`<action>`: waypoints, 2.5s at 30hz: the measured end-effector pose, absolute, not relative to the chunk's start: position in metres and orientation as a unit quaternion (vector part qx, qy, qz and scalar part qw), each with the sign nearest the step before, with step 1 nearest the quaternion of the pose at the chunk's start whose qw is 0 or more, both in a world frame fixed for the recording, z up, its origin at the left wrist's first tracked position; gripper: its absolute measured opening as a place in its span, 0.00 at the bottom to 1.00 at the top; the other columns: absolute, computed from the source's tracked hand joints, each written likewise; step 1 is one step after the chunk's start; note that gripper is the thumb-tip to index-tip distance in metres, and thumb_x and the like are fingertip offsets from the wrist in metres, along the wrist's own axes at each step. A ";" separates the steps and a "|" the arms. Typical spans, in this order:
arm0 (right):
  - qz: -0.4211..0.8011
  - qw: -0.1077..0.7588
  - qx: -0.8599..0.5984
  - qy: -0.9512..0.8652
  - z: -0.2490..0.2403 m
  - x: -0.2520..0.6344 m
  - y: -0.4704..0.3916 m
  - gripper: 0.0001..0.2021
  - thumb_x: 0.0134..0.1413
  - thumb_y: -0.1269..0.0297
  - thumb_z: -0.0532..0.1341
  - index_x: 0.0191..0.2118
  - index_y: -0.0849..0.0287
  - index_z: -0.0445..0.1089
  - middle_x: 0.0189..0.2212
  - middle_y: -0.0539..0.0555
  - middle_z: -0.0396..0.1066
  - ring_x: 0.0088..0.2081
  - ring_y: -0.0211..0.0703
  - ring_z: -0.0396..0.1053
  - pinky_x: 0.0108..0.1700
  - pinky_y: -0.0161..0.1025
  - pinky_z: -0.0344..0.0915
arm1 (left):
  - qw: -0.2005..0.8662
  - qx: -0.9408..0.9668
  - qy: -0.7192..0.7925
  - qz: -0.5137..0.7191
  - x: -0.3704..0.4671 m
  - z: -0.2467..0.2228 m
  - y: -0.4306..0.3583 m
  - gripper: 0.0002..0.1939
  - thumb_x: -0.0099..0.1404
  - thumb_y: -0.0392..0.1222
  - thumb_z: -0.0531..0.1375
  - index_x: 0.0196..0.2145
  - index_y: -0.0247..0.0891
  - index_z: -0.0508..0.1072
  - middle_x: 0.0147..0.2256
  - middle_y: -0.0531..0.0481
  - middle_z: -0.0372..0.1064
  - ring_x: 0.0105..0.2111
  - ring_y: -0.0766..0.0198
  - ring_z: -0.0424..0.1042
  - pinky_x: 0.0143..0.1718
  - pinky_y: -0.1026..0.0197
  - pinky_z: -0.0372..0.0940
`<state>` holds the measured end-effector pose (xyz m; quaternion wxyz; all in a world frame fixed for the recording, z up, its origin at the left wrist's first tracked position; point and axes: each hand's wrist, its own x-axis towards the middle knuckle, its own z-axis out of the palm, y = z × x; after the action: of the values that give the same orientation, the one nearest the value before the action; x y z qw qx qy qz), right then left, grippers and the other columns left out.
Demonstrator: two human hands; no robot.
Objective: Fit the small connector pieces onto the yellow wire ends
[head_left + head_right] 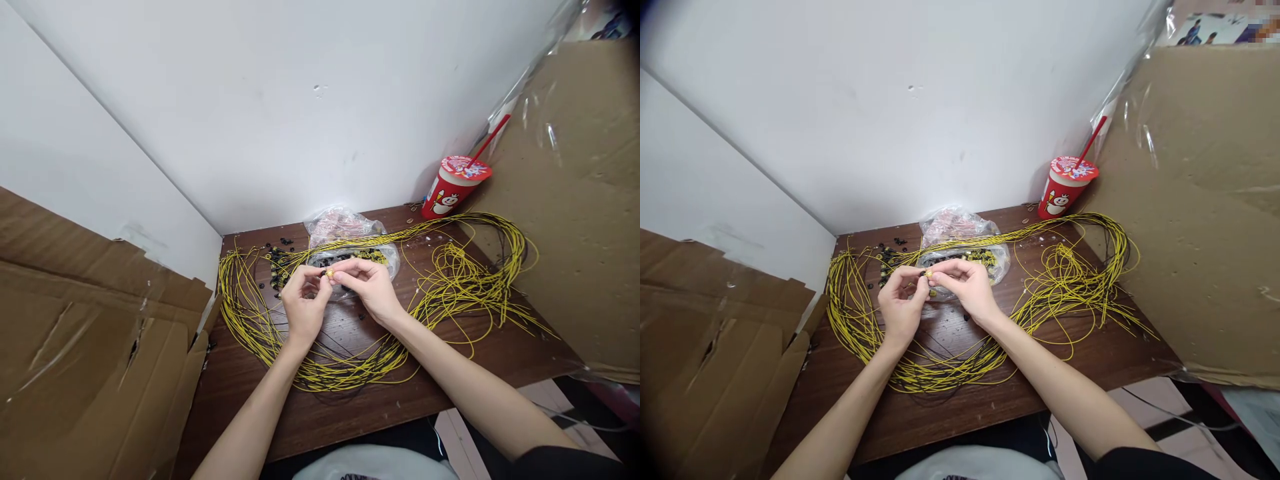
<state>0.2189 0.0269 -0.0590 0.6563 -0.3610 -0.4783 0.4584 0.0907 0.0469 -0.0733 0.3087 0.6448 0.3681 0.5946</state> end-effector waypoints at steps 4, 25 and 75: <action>0.386 0.658 -0.388 -0.517 -0.060 0.217 0.025 0.05 0.47 0.63 0.67 0.30 0.58 0.75 0.32 0.52 0.74 0.35 0.39 0.71 0.39 0.38 0.69 | 0.294 0.655 0.368 0.591 0.090 -0.074 0.048 0.05 0.60 0.39 0.59 0.34 0.37 0.71 0.30 0.52 0.67 0.26 0.70 0.67 0.26 0.68 0.64; 0.211 0.623 -0.445 -0.608 -0.065 0.223 0.025 0.04 0.54 0.66 0.61 0.31 0.59 0.71 0.33 0.54 0.72 0.36 0.41 0.69 0.39 0.39 0.66 | 0.282 0.700 0.316 0.575 0.085 -0.068 0.054 0.04 0.58 0.40 0.62 0.30 0.38 0.75 0.31 0.49 0.72 0.30 0.66 0.71 0.30 0.65 0.66; 0.063 0.490 -0.383 -0.781 -0.060 0.233 0.024 0.10 0.58 0.67 0.59 0.27 0.61 0.69 0.23 0.50 0.68 0.26 0.36 0.63 0.31 0.35 0.59 | 0.682 0.415 0.247 0.549 0.088 -0.063 0.063 0.16 0.45 0.43 0.71 0.31 0.34 0.73 0.23 0.55 0.66 0.21 0.74 0.64 0.22 0.71 0.60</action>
<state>0.2331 0.0241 -0.0600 0.4897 -0.3829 -0.7808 0.0634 0.0879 0.0629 -0.0634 0.6822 0.4153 0.2469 0.5488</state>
